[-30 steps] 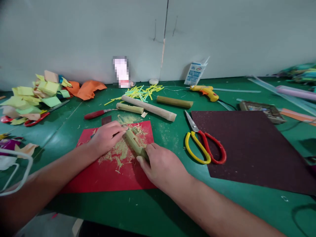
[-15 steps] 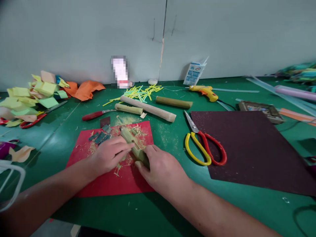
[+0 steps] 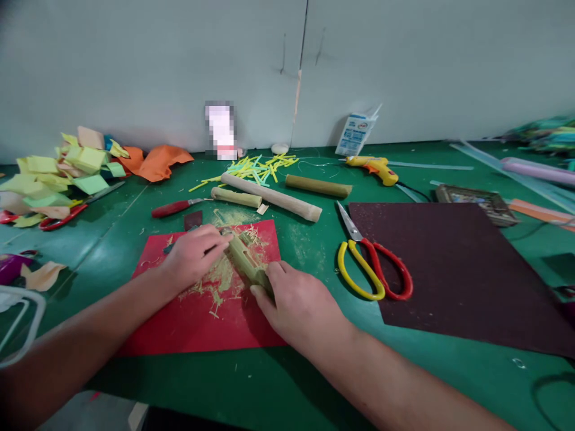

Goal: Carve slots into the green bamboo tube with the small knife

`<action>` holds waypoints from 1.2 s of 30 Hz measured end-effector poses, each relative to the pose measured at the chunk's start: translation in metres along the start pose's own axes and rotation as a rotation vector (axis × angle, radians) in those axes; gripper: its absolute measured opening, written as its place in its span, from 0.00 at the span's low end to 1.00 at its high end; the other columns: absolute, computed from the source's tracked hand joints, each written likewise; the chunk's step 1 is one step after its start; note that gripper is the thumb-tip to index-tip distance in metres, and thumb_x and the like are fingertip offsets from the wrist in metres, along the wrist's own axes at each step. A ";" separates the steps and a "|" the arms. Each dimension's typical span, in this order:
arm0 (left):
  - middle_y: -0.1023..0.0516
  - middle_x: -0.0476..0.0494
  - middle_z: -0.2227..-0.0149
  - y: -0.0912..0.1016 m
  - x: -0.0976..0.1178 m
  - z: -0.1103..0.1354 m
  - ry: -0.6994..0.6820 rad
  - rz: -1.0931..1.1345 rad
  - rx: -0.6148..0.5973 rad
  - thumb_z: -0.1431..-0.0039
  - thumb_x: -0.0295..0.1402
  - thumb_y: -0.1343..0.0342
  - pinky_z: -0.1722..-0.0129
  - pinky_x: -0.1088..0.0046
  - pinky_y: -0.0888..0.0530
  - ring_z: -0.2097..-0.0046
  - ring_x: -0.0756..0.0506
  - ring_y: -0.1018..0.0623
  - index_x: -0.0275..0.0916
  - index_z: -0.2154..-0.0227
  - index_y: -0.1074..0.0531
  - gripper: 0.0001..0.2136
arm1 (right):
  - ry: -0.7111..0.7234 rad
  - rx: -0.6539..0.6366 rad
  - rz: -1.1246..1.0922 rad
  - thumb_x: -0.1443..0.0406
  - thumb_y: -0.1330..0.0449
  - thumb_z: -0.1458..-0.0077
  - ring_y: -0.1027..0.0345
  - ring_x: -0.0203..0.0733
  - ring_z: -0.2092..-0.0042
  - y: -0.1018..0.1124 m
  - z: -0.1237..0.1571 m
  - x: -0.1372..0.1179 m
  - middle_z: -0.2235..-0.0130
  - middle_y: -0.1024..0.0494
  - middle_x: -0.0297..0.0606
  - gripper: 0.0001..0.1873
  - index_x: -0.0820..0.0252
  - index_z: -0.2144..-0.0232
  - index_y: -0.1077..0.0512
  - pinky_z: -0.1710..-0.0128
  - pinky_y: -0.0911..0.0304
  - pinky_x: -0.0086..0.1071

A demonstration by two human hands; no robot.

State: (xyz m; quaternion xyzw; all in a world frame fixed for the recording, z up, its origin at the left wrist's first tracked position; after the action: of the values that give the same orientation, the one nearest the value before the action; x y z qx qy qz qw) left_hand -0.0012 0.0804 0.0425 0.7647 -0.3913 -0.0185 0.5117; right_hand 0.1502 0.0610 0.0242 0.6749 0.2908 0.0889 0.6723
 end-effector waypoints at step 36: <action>0.31 0.44 0.70 -0.004 -0.003 0.002 -0.040 -0.026 -0.033 0.38 0.30 0.54 0.66 0.73 0.31 0.67 0.50 0.30 0.34 0.60 0.28 0.11 | 0.004 -0.032 0.009 0.60 0.53 0.41 0.33 0.41 0.69 -0.002 0.001 -0.002 0.69 0.28 0.38 0.13 0.61 0.68 0.32 0.73 0.47 0.33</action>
State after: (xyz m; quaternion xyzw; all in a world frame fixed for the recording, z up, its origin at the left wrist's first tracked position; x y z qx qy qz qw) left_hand -0.0019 0.0809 0.0371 0.7606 -0.3911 -0.0471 0.5160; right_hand 0.1485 0.0591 0.0227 0.6652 0.2874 0.0980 0.6821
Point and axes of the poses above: each hand's wrist, its own z-axis away from the middle knuckle, its own y-axis out of the back of the hand, x = y × z, the point moved 7 cm from there along -z, towards the middle knuckle
